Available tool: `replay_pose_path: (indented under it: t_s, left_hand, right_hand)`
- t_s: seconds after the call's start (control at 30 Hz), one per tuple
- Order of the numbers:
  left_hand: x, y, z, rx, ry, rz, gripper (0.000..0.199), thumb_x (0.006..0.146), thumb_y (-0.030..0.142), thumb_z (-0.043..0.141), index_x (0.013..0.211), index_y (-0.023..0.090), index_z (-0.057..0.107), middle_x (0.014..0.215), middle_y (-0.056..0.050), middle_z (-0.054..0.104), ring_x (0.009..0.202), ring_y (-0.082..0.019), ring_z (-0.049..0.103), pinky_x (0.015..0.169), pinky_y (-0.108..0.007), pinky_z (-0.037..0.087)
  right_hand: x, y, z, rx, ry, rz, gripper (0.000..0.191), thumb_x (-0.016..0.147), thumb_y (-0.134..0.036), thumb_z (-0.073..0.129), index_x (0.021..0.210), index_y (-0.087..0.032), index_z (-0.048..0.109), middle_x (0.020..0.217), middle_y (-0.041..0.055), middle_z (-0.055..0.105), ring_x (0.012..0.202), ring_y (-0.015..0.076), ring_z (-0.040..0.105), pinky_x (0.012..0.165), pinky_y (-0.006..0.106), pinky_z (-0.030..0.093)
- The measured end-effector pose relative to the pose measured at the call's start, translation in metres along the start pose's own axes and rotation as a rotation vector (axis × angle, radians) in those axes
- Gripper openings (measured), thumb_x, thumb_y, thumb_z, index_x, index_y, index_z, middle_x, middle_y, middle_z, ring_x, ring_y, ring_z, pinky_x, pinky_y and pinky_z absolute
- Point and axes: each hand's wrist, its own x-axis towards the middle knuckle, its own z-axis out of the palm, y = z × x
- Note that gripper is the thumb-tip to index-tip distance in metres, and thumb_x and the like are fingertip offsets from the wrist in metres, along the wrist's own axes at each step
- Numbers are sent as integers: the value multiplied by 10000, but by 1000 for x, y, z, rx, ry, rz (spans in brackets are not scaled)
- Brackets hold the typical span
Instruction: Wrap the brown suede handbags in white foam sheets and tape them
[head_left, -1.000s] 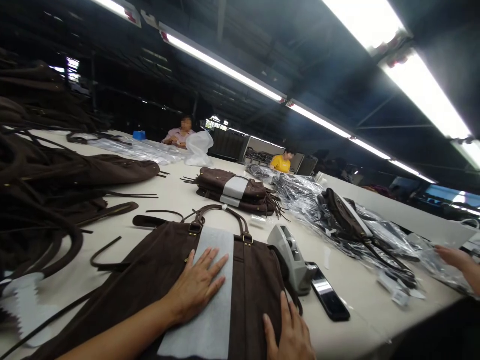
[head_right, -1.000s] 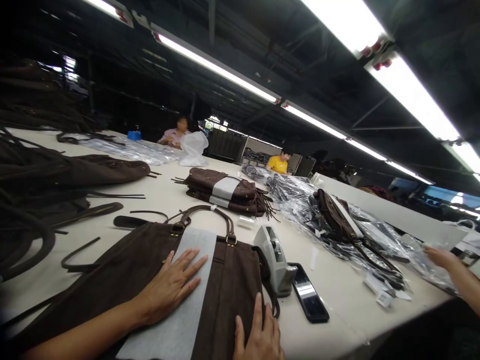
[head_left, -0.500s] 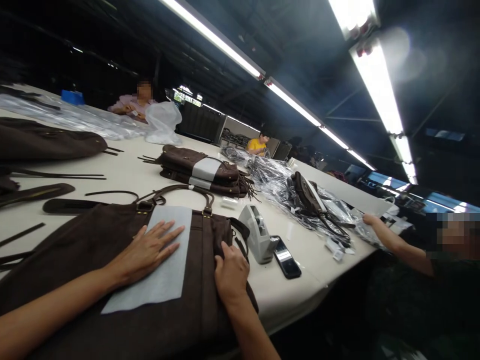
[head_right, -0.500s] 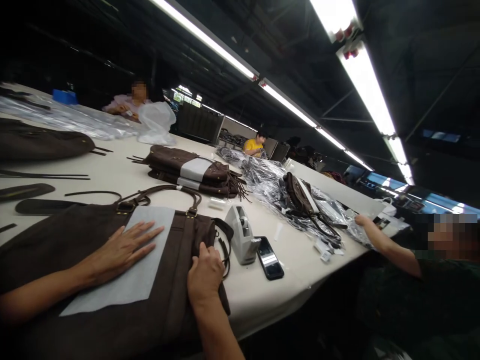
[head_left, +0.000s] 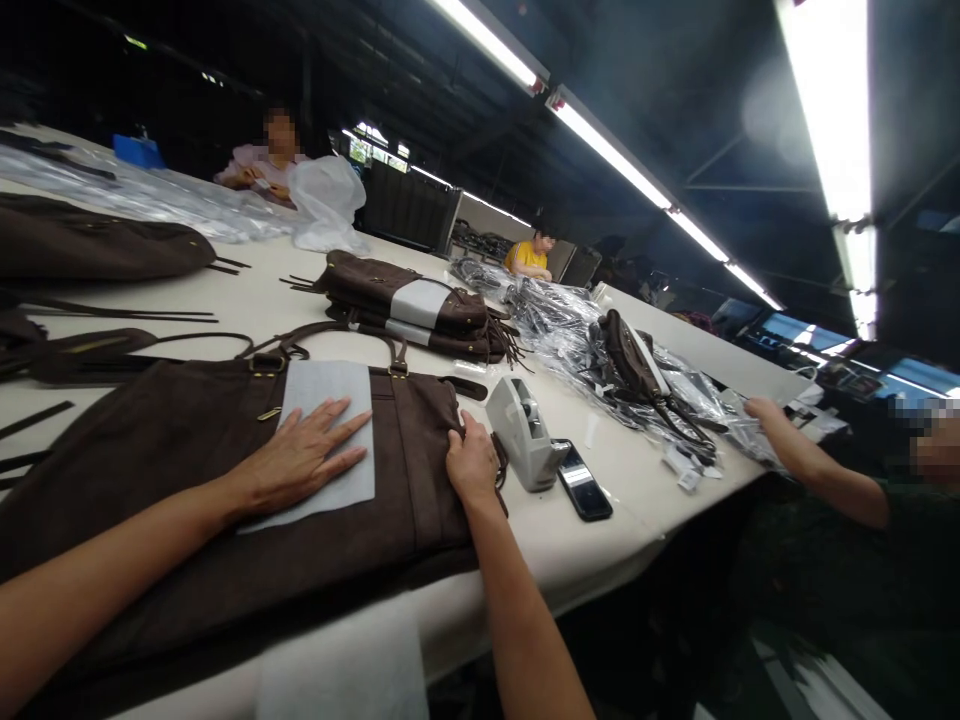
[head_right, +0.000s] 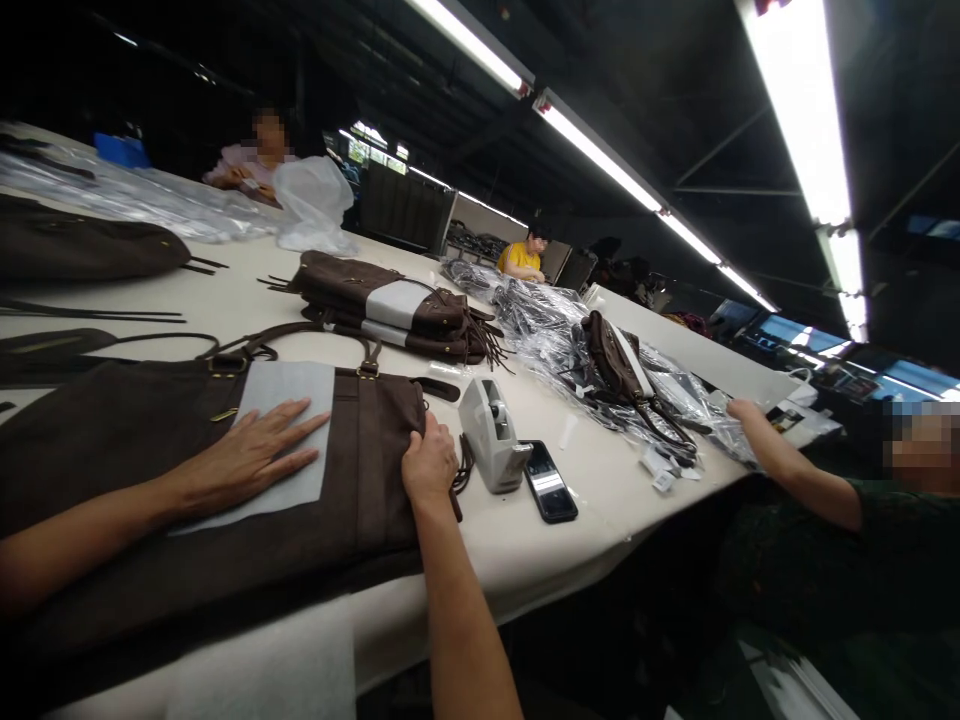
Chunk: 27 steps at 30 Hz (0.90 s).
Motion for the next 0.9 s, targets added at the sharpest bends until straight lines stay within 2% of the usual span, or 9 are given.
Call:
replay_pose_path:
  t_s: [0.13,0.27,0.37,0.47,0.53,0.63,0.73,0.83,0.9]
  left_hand:
    - [-10,10,3,13,-75,11,732,914,659,275,1534,276,203,1632,-116,50,1509,-320,44,1215,-563,125]
    - [-12,10,2,25,-88,86,743,887,701,324,1517,315,253,1633,-78,38,1506,-338,51,1218,-557,110]
    - [-13,8,0,20,-91,109,727,877,707,351,1502,339,292,1632,-63,77,1507,-332,70,1214,-563,122]
    - [-15,9,-2,-19,-81,105,714,866,716,371,1482,355,340,1625,-63,133,1502,-338,115,1206,-581,147]
    - [-16,11,-4,-44,-64,108,699,863,716,381,1466,362,373,1618,-66,165,1496,-347,144,1200,-593,158]
    - [-17,14,-7,-62,-54,106,670,876,698,379,1459,369,383,1616,-67,176,1495,-344,145,1200,-597,157]
    - [-19,17,-10,-77,-46,102,671,878,702,374,1459,368,383,1615,-77,179,1493,-353,145,1196,-613,154]
    - [-20,17,-12,-109,-23,114,668,869,715,389,1445,377,408,1610,-84,203,1485,-378,168,1176,-648,175]
    - [-21,16,-14,-125,-7,121,653,869,714,395,1430,384,432,1602,-81,238,1479,-388,185,1166,-665,189]
  right_hand:
    - [-26,8,-3,-58,61,-61,651,851,-15,401,1472,-203,453,1400,116,519,1303,254,479,1083,362,394]
    - [-36,13,-2,-68,22,-156,701,783,53,370,1402,-223,548,1560,74,344,1439,223,322,1170,368,303]
    - [-31,14,-3,-84,-48,-216,621,794,33,389,1322,-194,624,1538,83,389,1439,218,328,1188,392,279]
    - [-24,7,-12,-109,-76,-261,510,797,-2,439,1227,-128,684,1493,133,449,1429,257,346,1190,426,273]
    - [-17,-6,-21,-101,-60,-362,456,802,-30,469,1190,-101,699,1470,148,475,1426,264,349,1195,416,261]
    - [2,-41,-28,-29,-89,-525,417,835,-82,491,1195,-134,696,1390,108,564,1348,205,448,1157,321,308]
    - [34,-81,-14,15,-265,-448,322,837,-145,556,1103,-207,727,1213,48,681,1180,180,579,1057,271,394]
    - [77,-109,21,8,-357,-271,129,825,-223,625,853,-169,739,916,70,740,945,204,667,887,281,492]
    - [103,-118,48,23,-391,-171,234,864,-299,614,729,-128,701,701,81,701,728,184,673,726,257,526]
